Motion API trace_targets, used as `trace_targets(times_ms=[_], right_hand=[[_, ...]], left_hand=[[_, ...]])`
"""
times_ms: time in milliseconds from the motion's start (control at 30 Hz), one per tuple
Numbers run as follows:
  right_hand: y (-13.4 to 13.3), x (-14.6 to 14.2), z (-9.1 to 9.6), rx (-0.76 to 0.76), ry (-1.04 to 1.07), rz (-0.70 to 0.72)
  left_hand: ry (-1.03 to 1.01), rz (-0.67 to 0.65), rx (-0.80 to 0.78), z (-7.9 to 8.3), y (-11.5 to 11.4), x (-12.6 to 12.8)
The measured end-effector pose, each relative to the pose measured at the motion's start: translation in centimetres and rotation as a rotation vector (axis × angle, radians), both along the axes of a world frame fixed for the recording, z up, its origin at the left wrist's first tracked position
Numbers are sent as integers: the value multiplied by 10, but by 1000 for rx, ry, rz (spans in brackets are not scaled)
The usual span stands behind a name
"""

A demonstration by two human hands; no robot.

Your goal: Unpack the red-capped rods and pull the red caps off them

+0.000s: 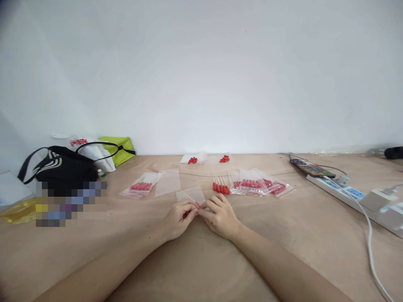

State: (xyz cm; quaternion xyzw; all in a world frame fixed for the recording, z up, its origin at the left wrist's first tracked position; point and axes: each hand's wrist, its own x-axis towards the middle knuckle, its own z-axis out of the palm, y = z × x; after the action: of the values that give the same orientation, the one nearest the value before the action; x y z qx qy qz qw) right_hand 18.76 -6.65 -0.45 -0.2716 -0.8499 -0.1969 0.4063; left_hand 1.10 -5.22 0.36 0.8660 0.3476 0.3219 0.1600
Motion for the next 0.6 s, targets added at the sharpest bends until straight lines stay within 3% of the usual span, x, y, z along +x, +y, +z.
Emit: trace_targets(times_ms=[233, 367, 600], right_hand=[[-1, -1, 2, -111, 4, 59], [-1, 0, 0, -162, 27, 17], [2, -3, -3, -56, 61, -3]], left_hand=[[-10, 67, -25, -2, 3, 1], [-19, 51, -30, -2, 3, 1], [-27, 14, -51, 2, 1, 0]])
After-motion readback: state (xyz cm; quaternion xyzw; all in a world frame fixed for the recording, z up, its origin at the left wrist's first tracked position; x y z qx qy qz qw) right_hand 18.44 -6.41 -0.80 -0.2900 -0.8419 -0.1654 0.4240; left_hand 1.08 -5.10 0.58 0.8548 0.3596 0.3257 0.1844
